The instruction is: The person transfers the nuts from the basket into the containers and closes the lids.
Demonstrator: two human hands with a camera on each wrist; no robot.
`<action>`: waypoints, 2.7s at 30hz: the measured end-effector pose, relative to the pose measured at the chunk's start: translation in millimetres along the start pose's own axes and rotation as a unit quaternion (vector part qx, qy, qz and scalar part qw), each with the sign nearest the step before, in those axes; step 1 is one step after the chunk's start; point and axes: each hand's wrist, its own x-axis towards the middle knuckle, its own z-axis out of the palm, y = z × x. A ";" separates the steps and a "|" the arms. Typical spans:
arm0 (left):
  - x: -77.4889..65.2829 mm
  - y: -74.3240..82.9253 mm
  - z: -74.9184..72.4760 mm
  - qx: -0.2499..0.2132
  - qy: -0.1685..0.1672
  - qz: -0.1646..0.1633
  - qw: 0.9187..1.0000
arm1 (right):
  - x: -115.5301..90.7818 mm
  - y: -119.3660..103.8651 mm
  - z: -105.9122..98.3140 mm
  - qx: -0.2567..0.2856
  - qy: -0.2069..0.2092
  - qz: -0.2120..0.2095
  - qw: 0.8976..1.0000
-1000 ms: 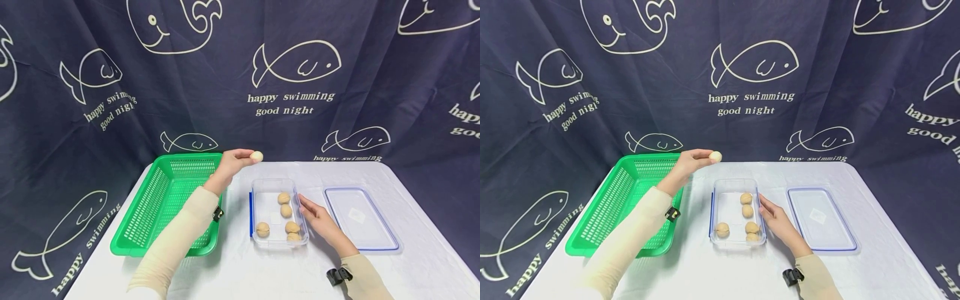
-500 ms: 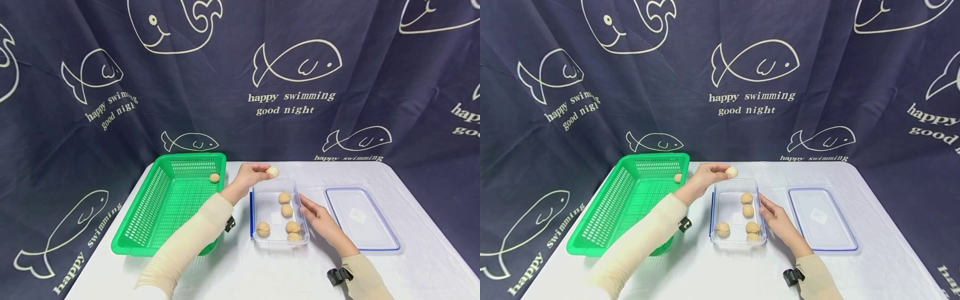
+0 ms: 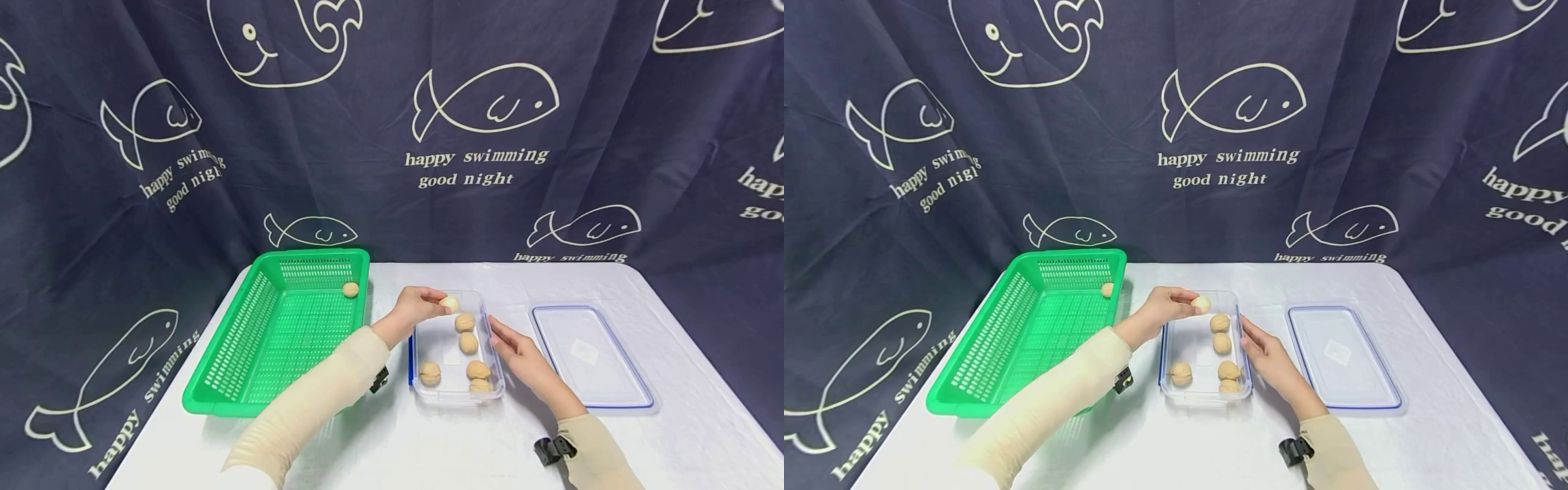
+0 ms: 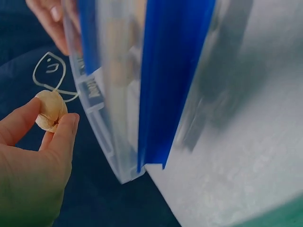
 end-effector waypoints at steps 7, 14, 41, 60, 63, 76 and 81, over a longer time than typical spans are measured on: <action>-0.9 -13.6 15.5 0.028 0.006 -0.007 1.000 | 0.3 0.5 -1.2 0.001 -0.004 0.002 1.000; 1.2 -22.3 27.0 0.042 0.012 -0.014 0.999 | 1.5 4.3 -0.5 0.005 -0.007 0.005 1.000; 11.7 2.5 14.4 0.020 0.041 0.024 0.999 | 0.1 -0.6 -1.3 -0.001 -0.002 0.001 1.000; 26.5 35.3 -101.9 -0.003 0.131 0.148 0.980 | 0.0 -0.7 -2.1 0.005 -0.002 0.000 1.000; 33.4 23.8 -120.6 -0.013 0.164 0.150 0.975 | 0.2 -1.1 -2.0 0.010 -0.003 0.002 1.000; 51.1 -29.1 -156.4 -0.048 0.247 0.069 0.965 | 0.5 0.7 -1.9 0.009 -0.001 0.000 1.000; 56.3 -45.1 -161.7 -0.054 0.246 0.022 0.968 | 0.5 0.3 -2.1 0.009 -0.001 -0.002 1.000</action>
